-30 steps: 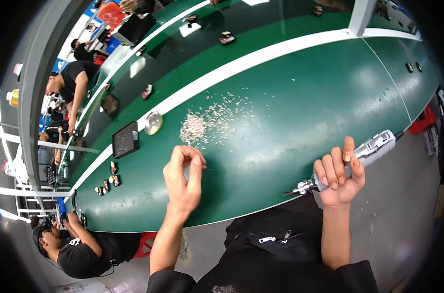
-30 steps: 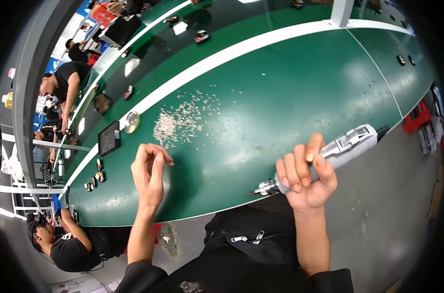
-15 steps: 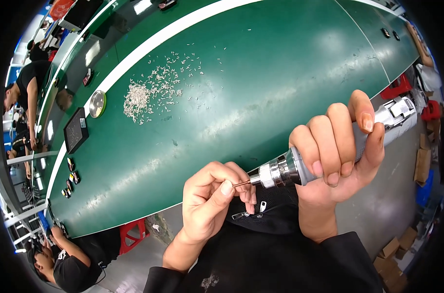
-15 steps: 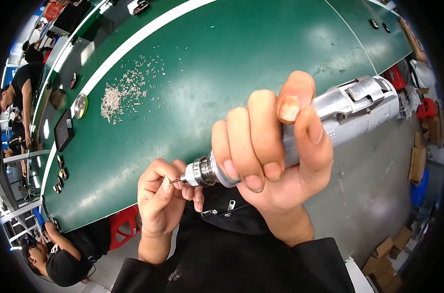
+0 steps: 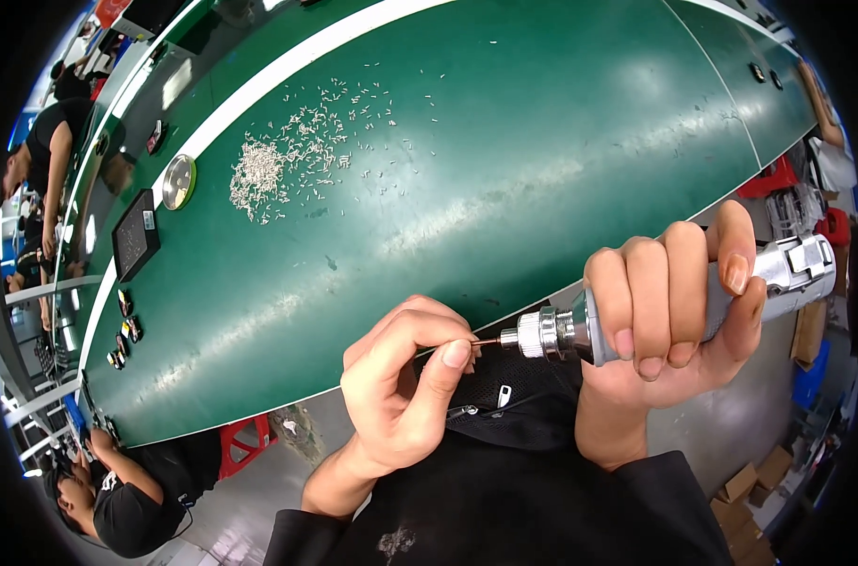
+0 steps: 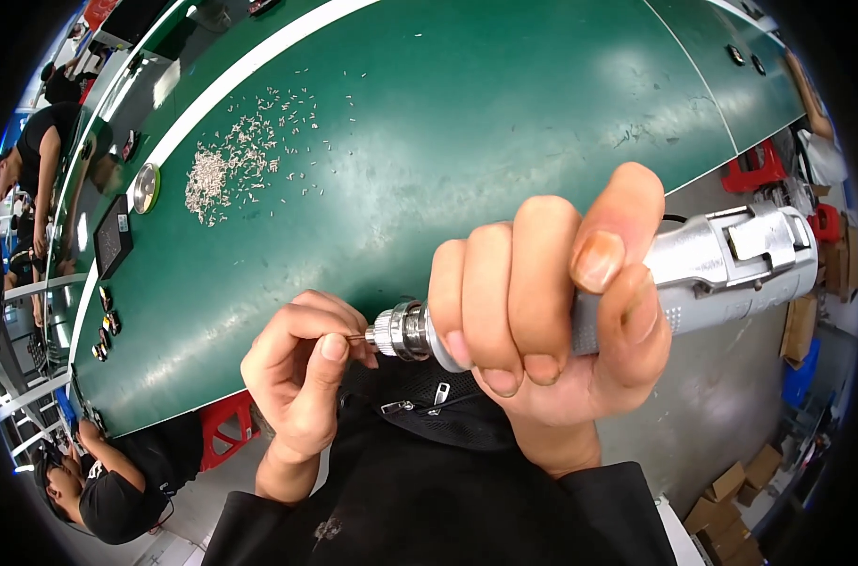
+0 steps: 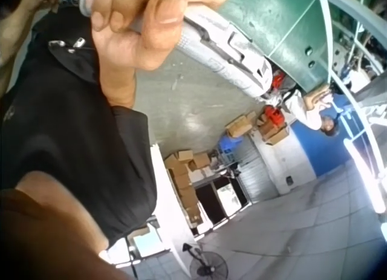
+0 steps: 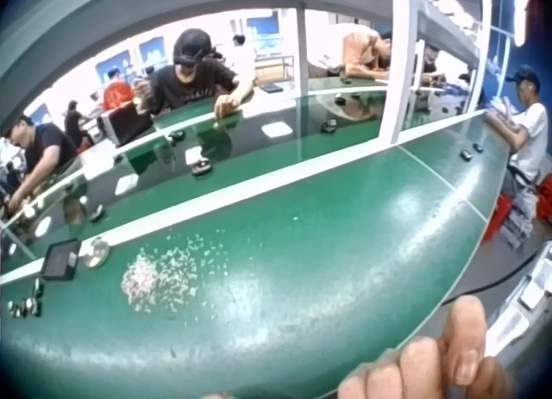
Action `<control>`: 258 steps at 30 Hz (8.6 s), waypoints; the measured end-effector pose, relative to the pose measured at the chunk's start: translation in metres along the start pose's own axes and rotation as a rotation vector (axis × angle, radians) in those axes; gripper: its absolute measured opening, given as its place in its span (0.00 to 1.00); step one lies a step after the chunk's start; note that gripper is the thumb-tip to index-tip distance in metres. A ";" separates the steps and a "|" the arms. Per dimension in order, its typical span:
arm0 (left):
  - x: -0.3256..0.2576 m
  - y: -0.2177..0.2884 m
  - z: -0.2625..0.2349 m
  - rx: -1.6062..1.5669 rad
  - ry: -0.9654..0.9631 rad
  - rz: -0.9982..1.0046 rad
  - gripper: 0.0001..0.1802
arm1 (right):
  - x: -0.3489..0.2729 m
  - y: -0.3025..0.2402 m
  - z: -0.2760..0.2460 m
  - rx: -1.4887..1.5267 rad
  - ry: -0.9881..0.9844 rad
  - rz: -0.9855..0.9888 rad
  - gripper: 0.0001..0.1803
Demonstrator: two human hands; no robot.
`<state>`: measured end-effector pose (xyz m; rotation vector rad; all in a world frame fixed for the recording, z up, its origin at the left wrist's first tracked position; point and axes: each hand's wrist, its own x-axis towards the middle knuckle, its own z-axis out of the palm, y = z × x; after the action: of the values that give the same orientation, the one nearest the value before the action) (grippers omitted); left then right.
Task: Using an electric screwdriver to assemble small electronic components on an assembly line workbench.
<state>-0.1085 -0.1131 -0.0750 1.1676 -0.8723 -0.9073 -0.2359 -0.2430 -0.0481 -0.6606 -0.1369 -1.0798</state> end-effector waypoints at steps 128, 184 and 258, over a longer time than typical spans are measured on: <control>0.010 0.008 -0.052 1.292 -0.471 0.511 0.23 | 0.050 -0.004 -0.044 0.056 -0.402 0.284 0.09; -0.007 -0.011 -0.016 -0.200 -0.018 0.085 0.05 | 0.001 0.010 -0.005 0.198 0.119 0.070 0.08; 0.206 0.049 -0.313 1.505 0.339 0.080 0.17 | -0.025 0.020 -0.050 0.204 0.371 0.189 0.08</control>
<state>0.2635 -0.1806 -0.0631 2.4161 -1.3085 0.2172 -0.2416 -0.2453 -0.1070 -0.2756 0.1330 -0.9724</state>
